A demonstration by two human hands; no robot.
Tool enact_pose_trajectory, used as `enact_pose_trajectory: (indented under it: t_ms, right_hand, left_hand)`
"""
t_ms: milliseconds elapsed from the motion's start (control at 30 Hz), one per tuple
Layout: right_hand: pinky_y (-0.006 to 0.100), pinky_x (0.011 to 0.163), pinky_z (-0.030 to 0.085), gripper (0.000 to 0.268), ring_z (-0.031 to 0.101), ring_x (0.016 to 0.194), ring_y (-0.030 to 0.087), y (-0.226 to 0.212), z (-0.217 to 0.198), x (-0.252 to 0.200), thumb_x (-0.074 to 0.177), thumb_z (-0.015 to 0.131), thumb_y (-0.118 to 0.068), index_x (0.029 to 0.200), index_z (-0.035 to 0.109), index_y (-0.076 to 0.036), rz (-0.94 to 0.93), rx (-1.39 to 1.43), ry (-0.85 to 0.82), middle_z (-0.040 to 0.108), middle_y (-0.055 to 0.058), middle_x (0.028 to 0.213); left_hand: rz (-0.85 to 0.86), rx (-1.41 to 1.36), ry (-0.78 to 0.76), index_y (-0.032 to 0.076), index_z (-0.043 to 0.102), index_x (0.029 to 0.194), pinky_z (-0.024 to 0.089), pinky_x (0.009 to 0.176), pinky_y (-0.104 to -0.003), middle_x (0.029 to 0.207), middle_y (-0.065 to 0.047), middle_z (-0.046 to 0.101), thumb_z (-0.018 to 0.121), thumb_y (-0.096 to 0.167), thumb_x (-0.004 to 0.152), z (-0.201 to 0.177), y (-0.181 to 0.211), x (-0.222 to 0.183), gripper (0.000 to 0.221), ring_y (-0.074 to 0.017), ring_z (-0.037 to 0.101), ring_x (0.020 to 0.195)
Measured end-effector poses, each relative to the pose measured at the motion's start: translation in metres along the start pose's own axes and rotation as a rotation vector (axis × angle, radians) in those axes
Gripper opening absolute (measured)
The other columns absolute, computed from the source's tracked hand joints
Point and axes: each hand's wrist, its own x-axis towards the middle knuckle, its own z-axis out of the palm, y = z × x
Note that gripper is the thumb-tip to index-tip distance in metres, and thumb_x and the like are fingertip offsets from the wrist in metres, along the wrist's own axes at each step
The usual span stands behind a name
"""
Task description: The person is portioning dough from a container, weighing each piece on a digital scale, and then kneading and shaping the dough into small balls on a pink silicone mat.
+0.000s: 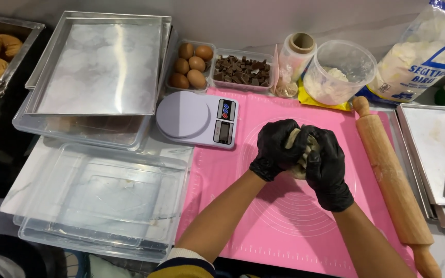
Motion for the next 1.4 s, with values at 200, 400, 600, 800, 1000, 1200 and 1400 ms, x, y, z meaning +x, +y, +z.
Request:
enact_pose_trajectory:
  t_ms: [200,400,600,800,1000,1200,1400]
  right_hand:
    - [0.046,0.09,0.054,0.039,0.066,0.107,0.036,0.024,0.013,0.001,0.106,0.037,-0.022,0.128,0.067,-0.01,-0.076,-0.211,-0.012,0.065,0.008,0.114]
    - [0.053,0.099,0.05,0.038,0.061,0.117,0.043,0.003,0.005,0.01,0.108,0.041,-0.025,0.132,0.065,-0.008,0.203,0.019,-0.183,0.068,0.018,0.123]
    - [0.055,0.097,0.05,0.042,0.063,0.114,0.047,0.026,0.009,0.009,0.105,0.04,-0.027,0.133,0.066,-0.008,0.356,0.131,-0.164,0.071,0.022,0.118]
    - [0.049,0.097,0.052,0.036,0.066,0.113,0.04,0.036,0.017,0.005,0.106,0.046,-0.026,0.131,0.067,-0.011,0.353,0.061,-0.083,0.072,0.017,0.117]
    - [0.05,0.098,0.052,0.038,0.066,0.115,0.04,0.035,0.017,0.003,0.104,0.043,-0.027,0.13,0.068,-0.013,0.373,0.186,-0.059,0.074,0.016,0.117]
    - [0.048,0.1,0.053,0.041,0.068,0.114,0.036,0.029,0.017,0.001,0.102,0.043,-0.018,0.137,0.064,-0.014,0.307,0.202,0.017,0.074,0.013,0.118]
    - [0.049,0.098,0.054,0.039,0.066,0.117,0.036,0.032,0.024,-0.005,0.102,0.046,-0.018,0.138,0.061,-0.014,0.286,0.169,0.138,0.07,0.013,0.125]
  left_hand:
    - [-0.161,0.225,-0.233,0.025,0.052,0.102,0.056,0.083,-0.052,0.1,-0.006,0.071,0.05,0.027,0.096,-0.004,-0.016,0.007,0.007,-0.0371,0.068,0.108]
    - [-0.167,0.253,-0.241,0.027,0.055,0.117,0.057,0.094,-0.048,0.107,-0.002,0.07,0.048,0.015,0.083,-0.01,-0.035,0.005,0.037,-0.0307,0.068,0.112]
    - [-0.129,0.513,-0.417,0.035,0.057,0.119,0.053,0.099,-0.047,0.109,0.003,0.065,0.046,0.032,0.085,-0.003,-0.071,-0.001,0.036,-0.0279,0.064,0.114]
    - [-0.113,0.642,-0.425,0.03,0.06,0.115,0.057,0.092,-0.048,0.105,0.0,0.064,0.049,0.028,0.081,0.003,-0.089,-0.005,0.036,-0.0285,0.065,0.106]
    - [-0.063,0.308,-0.396,0.02,0.062,0.125,0.052,0.1,-0.049,0.113,-0.012,0.066,0.046,0.026,0.087,0.002,-0.111,-0.001,0.042,-0.0396,0.063,0.114]
    - [0.111,0.392,-0.158,0.006,0.06,0.12,0.054,0.091,-0.06,0.106,-0.023,0.067,0.058,0.034,0.104,0.016,-0.117,-0.012,0.032,-0.0481,0.063,0.105]
    - [-0.057,0.631,-0.408,0.031,0.058,0.115,0.056,0.092,-0.051,0.104,0.002,0.061,0.049,0.062,0.098,0.005,-0.095,-0.009,0.037,-0.0301,0.065,0.106]
